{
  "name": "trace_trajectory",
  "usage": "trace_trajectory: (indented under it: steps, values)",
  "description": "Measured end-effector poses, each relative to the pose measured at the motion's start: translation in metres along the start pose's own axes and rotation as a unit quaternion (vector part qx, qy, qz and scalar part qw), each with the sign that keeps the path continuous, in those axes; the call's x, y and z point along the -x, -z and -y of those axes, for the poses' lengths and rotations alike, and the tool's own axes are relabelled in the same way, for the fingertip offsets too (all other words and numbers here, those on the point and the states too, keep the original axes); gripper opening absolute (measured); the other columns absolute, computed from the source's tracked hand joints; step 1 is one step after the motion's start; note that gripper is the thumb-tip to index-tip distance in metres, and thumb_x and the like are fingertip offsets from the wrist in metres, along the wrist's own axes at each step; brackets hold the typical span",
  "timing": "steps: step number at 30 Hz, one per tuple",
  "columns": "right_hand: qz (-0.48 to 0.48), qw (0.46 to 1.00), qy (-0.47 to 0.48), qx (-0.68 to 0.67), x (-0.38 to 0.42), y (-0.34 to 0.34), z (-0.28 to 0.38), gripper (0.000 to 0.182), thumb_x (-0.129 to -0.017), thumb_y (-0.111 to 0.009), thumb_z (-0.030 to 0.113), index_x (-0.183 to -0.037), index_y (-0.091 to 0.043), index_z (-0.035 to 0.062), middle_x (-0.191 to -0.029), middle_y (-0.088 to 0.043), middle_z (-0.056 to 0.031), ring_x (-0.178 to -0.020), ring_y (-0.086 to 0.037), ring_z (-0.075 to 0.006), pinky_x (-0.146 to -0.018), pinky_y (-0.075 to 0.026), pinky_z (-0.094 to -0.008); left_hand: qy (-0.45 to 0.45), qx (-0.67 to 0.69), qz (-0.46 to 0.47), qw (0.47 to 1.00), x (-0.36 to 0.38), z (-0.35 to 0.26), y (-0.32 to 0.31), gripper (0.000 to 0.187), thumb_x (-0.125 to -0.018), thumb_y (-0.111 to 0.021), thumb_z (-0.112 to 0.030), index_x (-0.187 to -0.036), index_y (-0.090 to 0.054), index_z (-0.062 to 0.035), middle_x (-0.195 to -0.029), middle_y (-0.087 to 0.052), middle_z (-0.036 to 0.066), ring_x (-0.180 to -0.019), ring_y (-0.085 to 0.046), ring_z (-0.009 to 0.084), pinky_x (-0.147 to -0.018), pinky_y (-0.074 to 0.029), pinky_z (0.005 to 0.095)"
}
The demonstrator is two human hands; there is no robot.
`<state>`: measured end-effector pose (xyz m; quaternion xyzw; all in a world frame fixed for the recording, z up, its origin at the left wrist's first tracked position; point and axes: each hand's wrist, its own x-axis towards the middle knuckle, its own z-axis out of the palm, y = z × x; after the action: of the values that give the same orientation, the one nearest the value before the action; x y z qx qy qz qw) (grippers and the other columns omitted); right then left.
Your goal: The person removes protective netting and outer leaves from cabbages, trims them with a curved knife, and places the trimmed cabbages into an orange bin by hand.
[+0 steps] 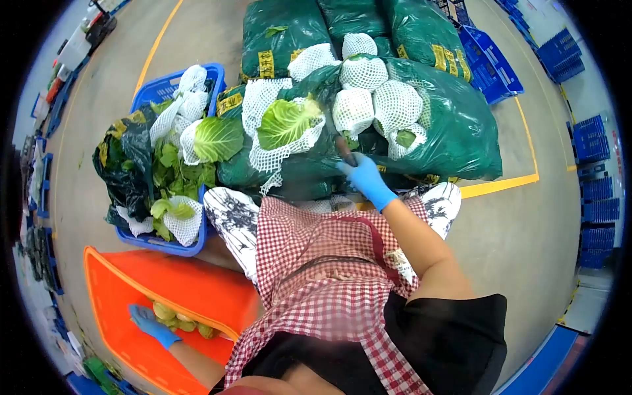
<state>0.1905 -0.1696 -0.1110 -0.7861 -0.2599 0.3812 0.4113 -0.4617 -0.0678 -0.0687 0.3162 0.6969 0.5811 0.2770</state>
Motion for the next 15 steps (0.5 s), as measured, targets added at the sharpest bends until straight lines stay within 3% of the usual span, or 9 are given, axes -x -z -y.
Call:
trace_trajectory:
  steps: [2,4,5,7,8,9,11,13,15]
  values:
    - [-0.077,0.991,-0.015,-0.112,-0.009,0.022,-0.017,0.022,-0.083,-0.064,0.02,-0.093,-0.053,0.0047,-0.062,-0.05,-0.0009,-0.044,-0.044,-0.0084,-0.039,-0.038,-0.0238,-0.126,-0.03,0.078,0.988,0.024,-0.073,-0.078,0.042,-0.089,-0.047,-0.018,-0.126,-0.047,0.0017,-0.128,-0.048,0.012,-0.114,-0.048,0.0228,-0.1,-0.037,0.0371]
    - [-0.101,0.984,-0.038,-0.141,-0.013,0.05,-0.024,0.021,-0.083,-0.064,0.02,-0.09,-0.053,0.0039,-0.059,-0.05,-0.0009,-0.043,-0.046,-0.0097,-0.038,-0.038,-0.0247,-0.155,-0.013,0.224,0.962,0.037,-0.087,-0.161,0.036,-0.087,-0.047,-0.017,-0.116,-0.056,0.0029,-0.127,-0.049,0.013,-0.115,-0.049,0.0229,-0.097,-0.04,0.0345]
    - [-0.101,0.981,-0.048,-0.157,-0.013,0.06,-0.029,0.02,-0.083,-0.064,0.018,-0.087,-0.051,0.0042,-0.058,-0.048,-0.0008,-0.043,-0.045,-0.0097,-0.038,-0.038,-0.0251,-0.207,-0.003,0.374,0.904,0.057,-0.092,-0.216,0.029,-0.084,-0.052,-0.011,-0.107,-0.061,0.0048,-0.119,-0.055,0.013,-0.107,-0.054,0.0235,-0.094,-0.042,0.0329]
    - [-0.109,0.976,-0.059,-0.177,-0.011,0.074,-0.036,0.019,-0.083,-0.064,0.017,-0.086,-0.052,0.0039,-0.057,-0.049,-0.001,-0.042,-0.045,-0.0101,-0.037,-0.037,-0.0255,-0.1,-0.054,0.499,0.859,0.156,-0.111,-0.321,0.034,-0.077,-0.06,-0.006,-0.11,-0.06,0.0001,-0.107,-0.061,0.01,-0.1,-0.056,0.0195,-0.089,-0.043,0.0309]
    - [-0.113,0.974,-0.061,-0.186,-0.008,0.08,-0.042,0.018,-0.083,-0.065,0.017,-0.085,-0.052,0.0038,-0.057,-0.049,-0.0011,-0.042,-0.045,-0.0103,-0.037,-0.037,-0.0256,-0.08,-0.074,0.609,0.786,0.186,-0.093,-0.368,0.041,-0.074,-0.065,-0.008,-0.115,-0.059,-0.0027,-0.111,-0.06,0.011,-0.106,-0.054,0.0206,-0.093,-0.041,0.0335]
    - [-0.12,0.968,-0.062,-0.213,-0.004,0.082,-0.046,0.017,-0.083,-0.065,0.016,-0.083,-0.053,0.0039,-0.057,-0.05,-0.0014,-0.042,-0.046,-0.0109,-0.037,-0.037,-0.0257,-0.235,-0.068,0.657,0.713,0.22,-0.06,-0.415,0.047,-0.074,-0.067,-0.014,-0.119,-0.057,-0.0031,-0.117,-0.058,0.014,-0.113,-0.052,0.025,-0.095,-0.04,0.0356]
    - [-0.127,0.949,-0.069,-0.28,0.002,0.08,-0.063,0.015,-0.084,-0.064,0.015,-0.087,-0.054,0.0051,-0.057,-0.05,-0.0017,-0.04,-0.047,-0.0123,-0.037,-0.038,-0.0251,-0.447,-0.081,0.675,0.581,0.304,-0.046,-0.493,0.064,-0.072,-0.071,-0.022,-0.127,-0.047,-0.0015,-0.129,-0.048,0.021,-0.121,-0.044,0.0338,-0.102,-0.034,0.0402]
    - [-0.13,0.926,-0.087,-0.345,0.015,0.078,-0.068,0.014,-0.083,-0.064,0.015,-0.086,-0.054,0.0049,-0.057,-0.051,-0.003,-0.04,-0.047,-0.0131,-0.037,-0.039,-0.0253,-0.529,-0.19,0.659,0.5,0.368,-0.008,-0.574,0.093,-0.065,-0.074,-0.042,-0.137,-0.031,-0.0006,-0.139,-0.035,0.022,-0.129,-0.032,0.039,-0.105,-0.029,0.0424]
    - [-0.135,0.921,-0.088,-0.354,0.027,0.078,-0.081,0.013,-0.084,-0.063,0.015,-0.084,-0.055,0.0047,-0.058,-0.052,-0.004,-0.039,-0.047,-0.0136,-0.037,-0.039,-0.0256,-0.569,-0.255,0.62,0.477,0.414,-0.002,-0.63,0.097,-0.062,-0.071,-0.056,-0.133,-0.036,-0.0014,-0.137,-0.036,0.021,-0.128,-0.032,0.0379,-0.106,-0.027,0.046]
